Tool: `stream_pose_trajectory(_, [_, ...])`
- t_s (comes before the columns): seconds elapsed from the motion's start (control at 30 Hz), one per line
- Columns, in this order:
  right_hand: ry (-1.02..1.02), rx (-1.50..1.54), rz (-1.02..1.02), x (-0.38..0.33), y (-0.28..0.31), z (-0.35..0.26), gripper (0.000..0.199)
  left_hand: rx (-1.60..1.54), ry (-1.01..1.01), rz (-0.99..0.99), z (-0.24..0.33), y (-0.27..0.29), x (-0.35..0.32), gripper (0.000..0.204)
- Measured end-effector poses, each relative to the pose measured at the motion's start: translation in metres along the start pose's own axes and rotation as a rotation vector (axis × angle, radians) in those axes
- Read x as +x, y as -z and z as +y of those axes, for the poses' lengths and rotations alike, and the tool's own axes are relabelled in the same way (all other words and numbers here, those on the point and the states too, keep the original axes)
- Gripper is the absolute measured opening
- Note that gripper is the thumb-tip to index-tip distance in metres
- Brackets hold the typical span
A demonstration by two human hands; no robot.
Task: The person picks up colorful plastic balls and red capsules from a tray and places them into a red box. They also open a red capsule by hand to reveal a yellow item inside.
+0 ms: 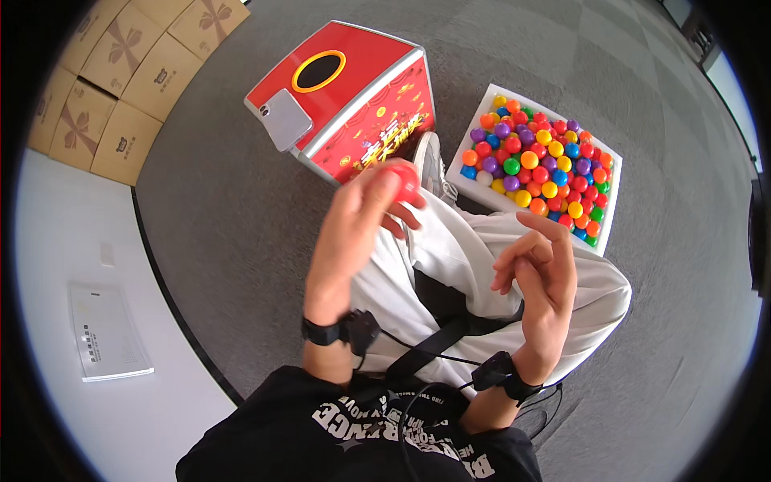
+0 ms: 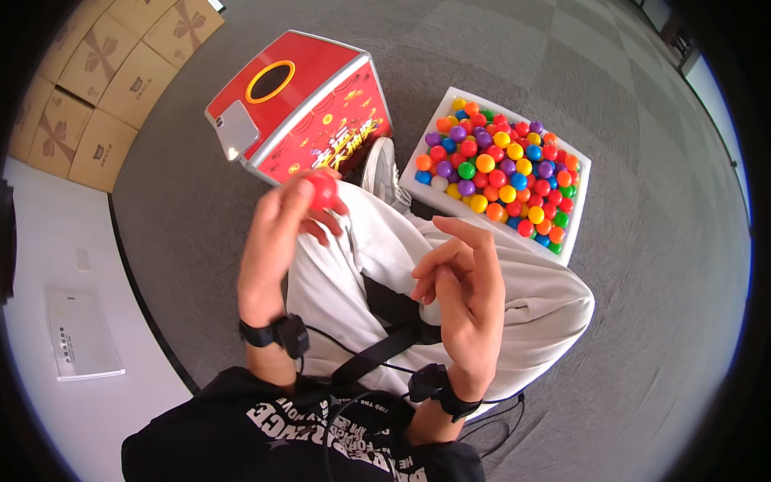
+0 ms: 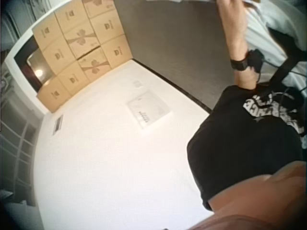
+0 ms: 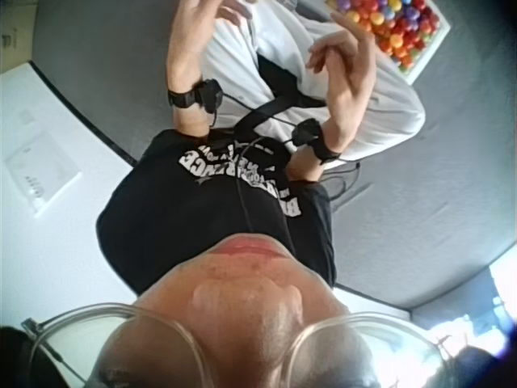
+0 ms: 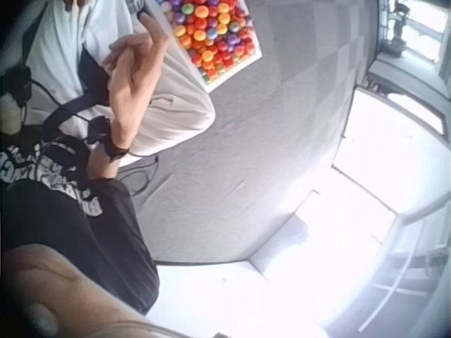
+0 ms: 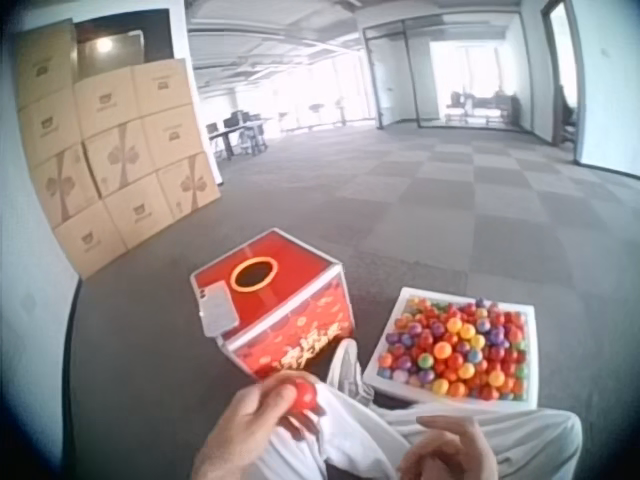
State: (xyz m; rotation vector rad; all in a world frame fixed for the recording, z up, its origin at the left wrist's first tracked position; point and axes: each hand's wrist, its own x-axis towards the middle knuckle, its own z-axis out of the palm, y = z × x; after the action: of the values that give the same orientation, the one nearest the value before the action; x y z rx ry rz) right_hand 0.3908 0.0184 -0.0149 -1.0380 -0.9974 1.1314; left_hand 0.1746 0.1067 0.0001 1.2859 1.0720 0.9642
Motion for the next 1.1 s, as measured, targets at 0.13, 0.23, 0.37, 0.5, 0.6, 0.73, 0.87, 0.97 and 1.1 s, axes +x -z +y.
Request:
stream_pose_trajectory(0.13, [-0.007,-0.001,0.002,0.001,0.008,0.002,0.042,0.073,-0.068,0.066,0.012,0.020,0.008,0.038])
stream_pose_trajectory(0.23, [-0.059,-0.033,-0.014,0.002,0.012,0.003,0.041,0.207,-0.179,0.041,0.027,0.007,-0.003,0.034])
stream_pose_trajectory(0.37, [0.090,-0.227,-0.085,0.006,0.007,0.012,0.050,0.237,-0.178,-0.273,0.023,-0.028,-0.021,0.058])
stream_pose_trajectory(0.5, [0.102,-0.274,-0.135,0.007,0.006,-0.002,0.061,0.314,-0.261,-0.398,0.016,-0.043,-0.036,0.077])
stream_pose_trajectory(0.6, [0.203,-0.285,-0.249,0.006,0.013,0.002,0.050,0.255,-0.266,-0.381,0.014,-0.051,-0.043,0.080])
stream_pose_trajectory(0.73, [0.283,-0.229,-0.219,0.003,0.016,0.002,0.047,0.187,-0.192,-0.457,0.022,-0.053,-0.045,0.077])
stream_pose_trajectory(0.87, [0.375,-0.282,-0.175,0.004,0.015,-0.002,0.047,0.166,-0.187,-0.400,0.022,-0.058,-0.048,0.068])
stream_pose_trajectory(0.97, [0.392,-0.347,-0.161,0.007,0.012,0.001,0.048,0.211,-0.140,-0.367,0.024,-0.059,-0.041,0.068])
stream_pose_trajectory(1.1, [0.243,-0.315,-0.072,0.010,0.009,0.012,0.051,0.124,-0.026,-0.226,0.020,-0.046,-0.009,0.051])
